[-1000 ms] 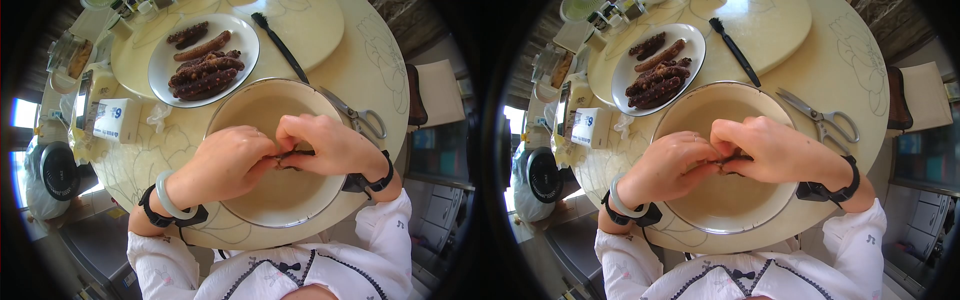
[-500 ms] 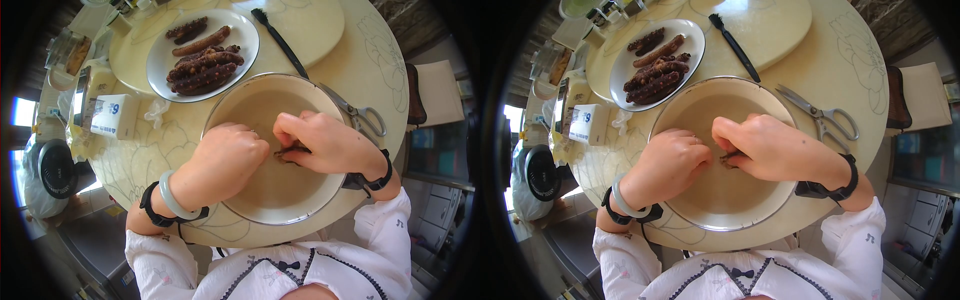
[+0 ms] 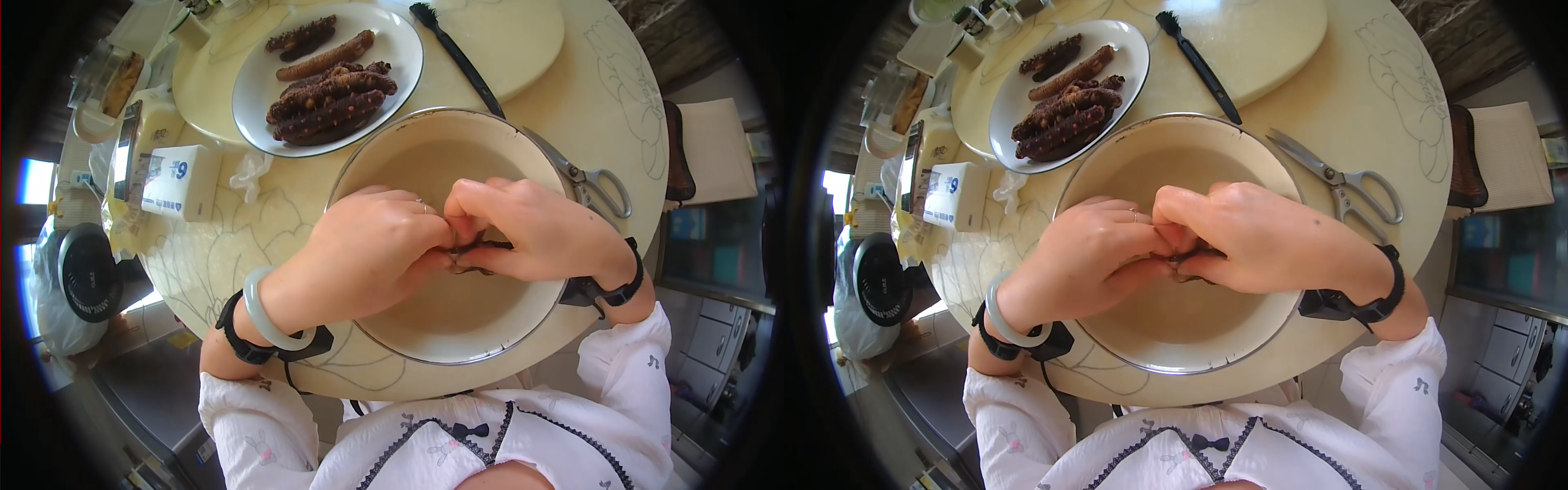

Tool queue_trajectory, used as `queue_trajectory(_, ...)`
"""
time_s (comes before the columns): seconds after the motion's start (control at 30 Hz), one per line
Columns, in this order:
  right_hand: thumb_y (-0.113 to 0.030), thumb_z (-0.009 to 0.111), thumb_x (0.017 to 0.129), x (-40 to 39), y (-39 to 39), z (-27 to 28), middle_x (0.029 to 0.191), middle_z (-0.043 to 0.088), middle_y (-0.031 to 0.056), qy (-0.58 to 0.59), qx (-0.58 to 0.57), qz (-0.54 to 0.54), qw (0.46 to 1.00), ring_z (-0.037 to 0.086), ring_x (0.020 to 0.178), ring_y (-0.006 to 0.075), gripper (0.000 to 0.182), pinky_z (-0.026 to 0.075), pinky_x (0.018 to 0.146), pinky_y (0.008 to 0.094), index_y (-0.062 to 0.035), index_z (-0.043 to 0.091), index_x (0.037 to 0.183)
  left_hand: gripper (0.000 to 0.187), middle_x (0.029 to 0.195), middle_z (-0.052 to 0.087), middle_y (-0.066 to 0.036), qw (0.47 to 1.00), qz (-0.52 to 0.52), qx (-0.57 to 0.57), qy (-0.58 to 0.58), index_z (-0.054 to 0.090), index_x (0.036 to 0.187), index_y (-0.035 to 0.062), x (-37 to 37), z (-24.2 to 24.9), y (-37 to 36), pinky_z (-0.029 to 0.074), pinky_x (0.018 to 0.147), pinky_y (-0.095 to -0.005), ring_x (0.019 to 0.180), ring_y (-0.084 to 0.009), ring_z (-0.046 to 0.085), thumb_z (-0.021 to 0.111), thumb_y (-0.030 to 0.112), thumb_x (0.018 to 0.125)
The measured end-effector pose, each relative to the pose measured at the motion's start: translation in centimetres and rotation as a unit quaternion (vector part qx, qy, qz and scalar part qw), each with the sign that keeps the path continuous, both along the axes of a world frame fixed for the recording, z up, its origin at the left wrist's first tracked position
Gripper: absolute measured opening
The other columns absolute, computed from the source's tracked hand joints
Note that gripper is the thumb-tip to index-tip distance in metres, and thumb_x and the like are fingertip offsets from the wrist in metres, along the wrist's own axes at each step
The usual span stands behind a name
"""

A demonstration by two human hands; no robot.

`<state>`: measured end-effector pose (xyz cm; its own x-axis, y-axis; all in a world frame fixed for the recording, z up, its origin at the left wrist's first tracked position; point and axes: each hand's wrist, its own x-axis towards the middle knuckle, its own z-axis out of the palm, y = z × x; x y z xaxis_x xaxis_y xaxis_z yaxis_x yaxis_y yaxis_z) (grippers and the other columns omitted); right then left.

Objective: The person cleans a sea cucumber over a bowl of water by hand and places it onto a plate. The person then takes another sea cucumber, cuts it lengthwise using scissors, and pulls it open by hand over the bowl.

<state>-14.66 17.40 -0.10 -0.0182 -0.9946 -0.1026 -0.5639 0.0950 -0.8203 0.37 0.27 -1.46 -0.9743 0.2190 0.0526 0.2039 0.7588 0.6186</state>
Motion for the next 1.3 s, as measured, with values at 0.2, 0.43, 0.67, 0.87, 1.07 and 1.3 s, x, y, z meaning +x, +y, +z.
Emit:
queue_trajectory(0.2, -0.007, 0.077, 0.080, -0.05, -0.01, 0.00, 0.084, 0.065, 0.0087, -0.001, -0.007, -0.005, 1.000, 0.063, 0.082, 0.0271, 0.027, 0.050, 0.072, 0.0377, -0.0050, 0.055, 0.096, 0.013, 0.089, 0.067, -0.007, 1.000, 0.007, 0.010, 0.001, 0.065, 0.101, 0.0095, 0.14, -0.21, 0.02, 0.048, 0.082, -0.0419, 0.089, -0.0301, 0.063, 0.067, 0.010, 0.088)
queue_trajectory(0.43, -0.004, 0.077, 0.080, -0.09, 0.02, -0.14, 0.083, 0.065, 0.0091, -0.011, -0.002, -0.018, 1.000, 0.065, 0.079, 0.0271, 0.029, 0.051, 0.071, 0.0367, -0.0040, 0.054, 0.097, 0.015, 0.090, 0.067, -0.008, 1.000, 0.008, -0.003, -0.011, 0.064, 0.103, 0.0087, 0.14, -0.05, 0.12, 0.048, 0.081, -0.0411, 0.089, -0.0307, 0.062, 0.065, 0.009, 0.089)
queue_trajectory(0.67, -0.005, 0.076, 0.080, -0.11, 0.05, -0.04, 0.083, 0.066, 0.0099, 0.020, 0.012, -0.020, 1.000, 0.064, 0.080, 0.0288, 0.031, 0.050, 0.070, 0.0377, -0.0045, 0.051, 0.099, 0.009, 0.088, 0.066, -0.008, 0.998, 0.009, -0.061, -0.005, 0.063, 0.094, 0.0069, 0.17, -0.39, 0.05, 0.049, 0.078, -0.0414, 0.087, -0.0314, 0.061, 0.067, 0.011, 0.086)
queue_trajectory(0.87, -0.009, 0.077, 0.082, 0.03, 0.11, -0.19, 0.082, 0.065, 0.0083, 0.052, 0.020, -0.007, 0.998, 0.062, 0.082, 0.0294, 0.030, 0.049, 0.071, 0.0388, -0.0058, 0.052, 0.099, 0.005, 0.080, 0.065, -0.010, 0.998, 0.025, -0.049, 0.031, 0.066, 0.085, 0.0045, 0.13, 0.35, 0.57, 0.050, 0.079, -0.0414, 0.085, -0.0311, 0.063, 0.067, 0.007, 0.080)
queue_trajectory(1.07, -0.011, 0.077, 0.082, -0.01, -0.01, -0.19, 0.083, 0.065, 0.0084, -0.007, 0.009, -0.003, 1.000, 0.061, 0.081, 0.0296, 0.027, 0.048, 0.070, 0.0390, -0.0059, 0.054, 0.096, 0.010, 0.082, 0.064, -0.007, 1.000, 0.002, 0.021, 0.020, 0.064, 0.090, 0.0079, 0.02, -0.24, 0.04, 0.047, 0.076, -0.0409, 0.083, -0.0300, 0.061, 0.070, 0.010, 0.082)
queue_trajectory(1.3, -0.011, 0.078, 0.081, 0.10, 0.07, -0.22, 0.081, 0.064, 0.0078, 0.033, 0.007, -0.009, 0.999, 0.061, 0.082, 0.0295, 0.028, 0.048, 0.070, 0.0389, -0.0059, 0.054, 0.096, 0.010, 0.083, 0.065, -0.006, 0.999, 0.010, -0.010, 0.028, 0.065, 0.091, 0.0080, 0.08, -0.23, 0.18, 0.047, 0.078, -0.0415, 0.083, -0.0298, 0.061, 0.069, 0.010, 0.082)
